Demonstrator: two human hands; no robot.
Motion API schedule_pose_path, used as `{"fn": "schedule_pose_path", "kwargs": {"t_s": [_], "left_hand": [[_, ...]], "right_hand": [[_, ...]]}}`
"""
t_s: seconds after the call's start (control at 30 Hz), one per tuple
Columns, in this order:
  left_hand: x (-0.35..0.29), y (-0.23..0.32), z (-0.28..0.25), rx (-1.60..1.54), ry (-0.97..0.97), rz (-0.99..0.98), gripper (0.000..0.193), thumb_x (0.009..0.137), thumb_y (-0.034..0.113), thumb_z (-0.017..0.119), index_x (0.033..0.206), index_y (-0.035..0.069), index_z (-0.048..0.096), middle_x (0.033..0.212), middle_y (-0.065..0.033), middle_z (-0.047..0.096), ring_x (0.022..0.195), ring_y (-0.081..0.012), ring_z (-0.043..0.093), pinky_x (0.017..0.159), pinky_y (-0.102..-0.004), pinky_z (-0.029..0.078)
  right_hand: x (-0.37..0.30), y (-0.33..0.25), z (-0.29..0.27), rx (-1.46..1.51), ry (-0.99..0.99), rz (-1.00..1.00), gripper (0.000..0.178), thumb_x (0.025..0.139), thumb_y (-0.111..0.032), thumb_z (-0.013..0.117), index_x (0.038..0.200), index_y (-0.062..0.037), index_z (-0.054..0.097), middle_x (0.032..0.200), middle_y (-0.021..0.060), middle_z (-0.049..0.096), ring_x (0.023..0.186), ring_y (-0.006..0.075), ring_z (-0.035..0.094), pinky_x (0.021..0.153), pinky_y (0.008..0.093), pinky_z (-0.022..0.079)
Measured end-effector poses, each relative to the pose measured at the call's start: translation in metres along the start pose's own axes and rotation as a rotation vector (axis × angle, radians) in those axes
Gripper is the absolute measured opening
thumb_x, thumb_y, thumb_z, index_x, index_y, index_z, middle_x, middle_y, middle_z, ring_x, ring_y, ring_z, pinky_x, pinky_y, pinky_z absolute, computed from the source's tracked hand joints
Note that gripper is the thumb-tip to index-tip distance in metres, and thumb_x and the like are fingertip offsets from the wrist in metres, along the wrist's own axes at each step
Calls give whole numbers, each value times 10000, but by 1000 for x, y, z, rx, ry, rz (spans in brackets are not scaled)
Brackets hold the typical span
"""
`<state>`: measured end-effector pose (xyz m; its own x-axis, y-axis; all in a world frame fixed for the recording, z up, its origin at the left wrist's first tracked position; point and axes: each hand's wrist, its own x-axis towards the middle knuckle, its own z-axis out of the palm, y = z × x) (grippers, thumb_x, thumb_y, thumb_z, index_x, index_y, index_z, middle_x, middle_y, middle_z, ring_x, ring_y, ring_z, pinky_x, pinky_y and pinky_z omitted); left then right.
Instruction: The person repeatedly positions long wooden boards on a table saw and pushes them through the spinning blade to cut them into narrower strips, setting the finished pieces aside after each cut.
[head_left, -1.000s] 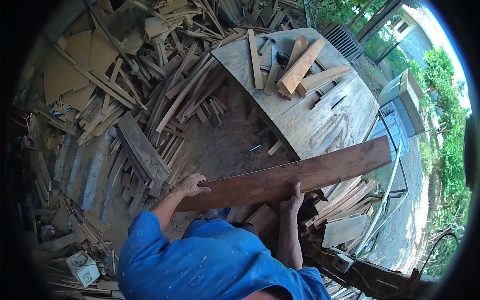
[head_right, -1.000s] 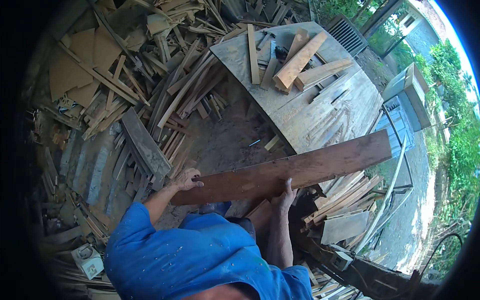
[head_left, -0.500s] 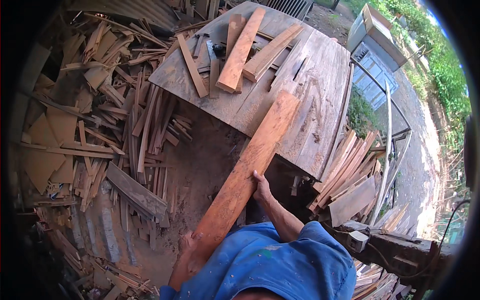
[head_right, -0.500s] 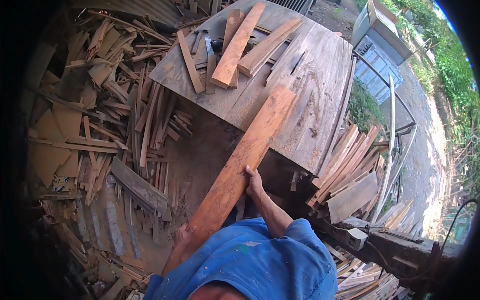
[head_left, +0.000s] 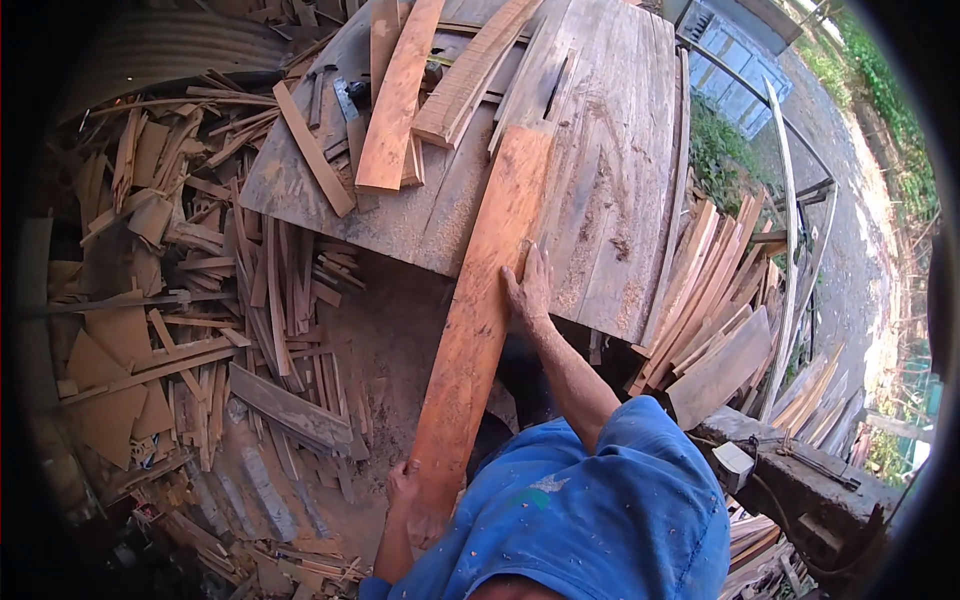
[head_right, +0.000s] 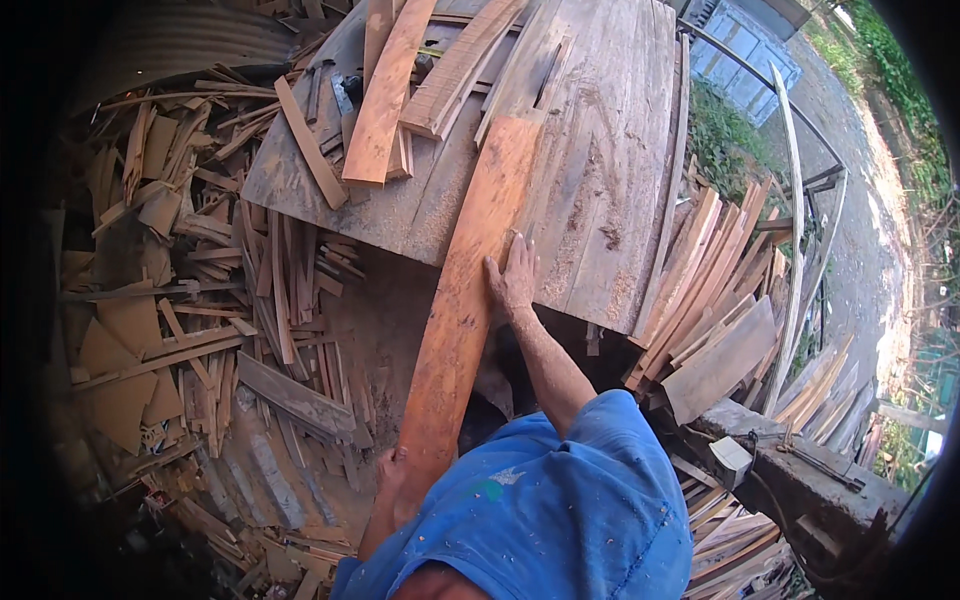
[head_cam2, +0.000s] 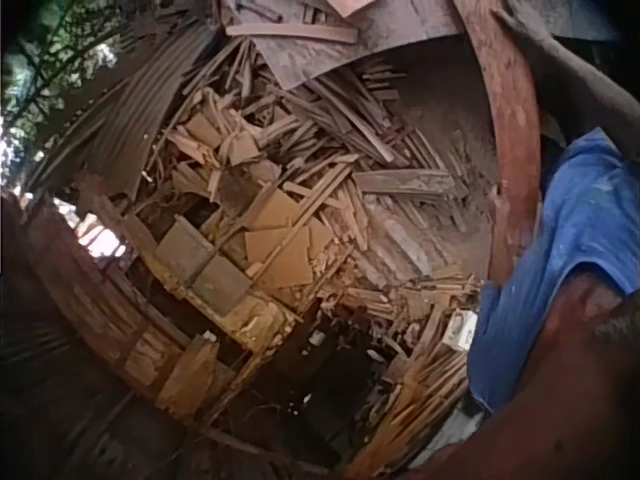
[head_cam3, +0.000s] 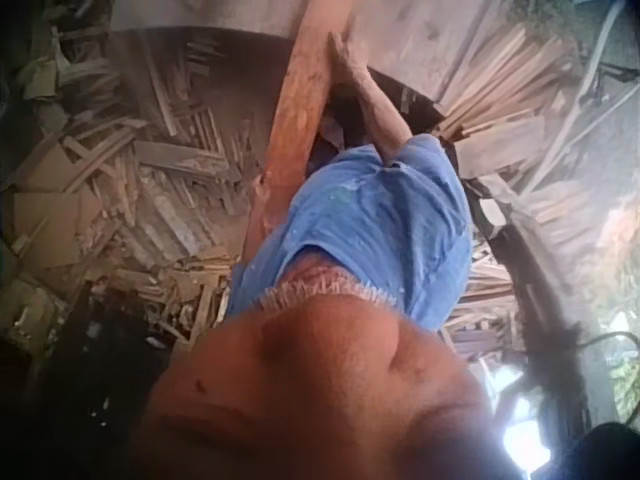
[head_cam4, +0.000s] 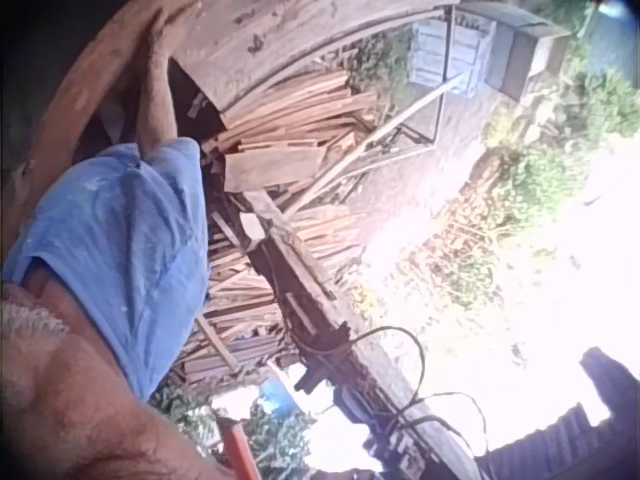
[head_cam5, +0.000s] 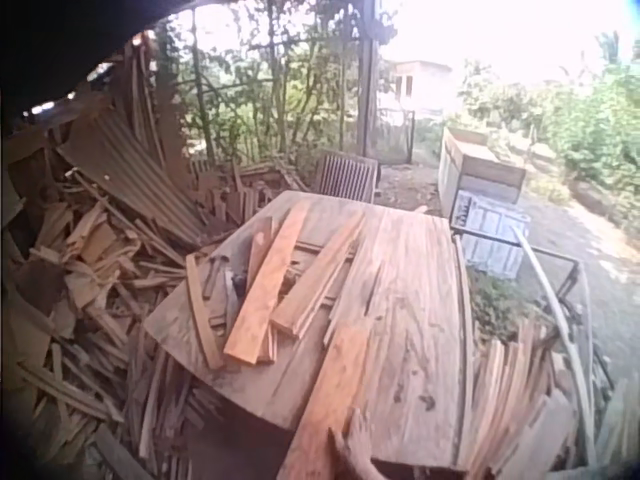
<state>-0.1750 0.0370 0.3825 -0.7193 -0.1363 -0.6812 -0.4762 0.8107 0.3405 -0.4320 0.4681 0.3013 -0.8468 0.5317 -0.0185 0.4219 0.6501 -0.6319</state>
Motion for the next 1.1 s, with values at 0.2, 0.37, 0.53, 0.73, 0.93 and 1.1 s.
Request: {"fn": "schedule_pose_path", "kwargs": {"t_s": [0.2,0.37,0.53,0.73,0.93,1.1], "left_hand": [[49,3,-11,16,6,81,806,903,757,501,1037,-11,707,920,-278,689,937,-467,672,787,-525,505],[78,16,-16,64,4,63,788,937,729,469,1051,-18,693,952,-283,684,958,-487,657,796,-537,499],[95,41,-17,-6,10,158,781,951,716,448,1059,-25,669,1000,-302,667,995,-521,624,810,-547,491],[97,72,-12,12,-2,169,738,977,679,435,1097,-16,652,1019,-302,665,1005,-531,612,833,-561,480],[103,73,-13,50,-9,152,713,994,654,419,1108,-10,652,1013,-301,671,1007,-525,618,841,-559,481],[77,107,-22,35,-34,121,707,870,661,631,1071,-16,652,980,-298,684,992,-510,634,814,-547,498]], "right_hand": [[35,-14,39,-9,38,109,841,945,-463,589,1525,73,302,1559,257,378,1499,381,266,1247,497,135],[58,-15,50,-3,86,119,820,949,-445,586,1526,67,307,1552,258,387,1494,389,271,1246,516,117],[87,-16,47,90,137,149,790,951,-427,594,1517,58,331,1535,258,406,1483,393,289,1241,522,123],[110,-6,45,86,167,125,760,953,-413,598,1501,58,360,1525,258,418,1471,383,314,1238,501,141],[117,-11,42,81,124,141,764,964,-398,599,1518,58,335,1524,289,400,1475,386,304,1244,479,126],[115,12,48,76,166,92,793,944,-385,615,1535,42,303,1549,263,386,1494,390,280,1233,527,140]]}}
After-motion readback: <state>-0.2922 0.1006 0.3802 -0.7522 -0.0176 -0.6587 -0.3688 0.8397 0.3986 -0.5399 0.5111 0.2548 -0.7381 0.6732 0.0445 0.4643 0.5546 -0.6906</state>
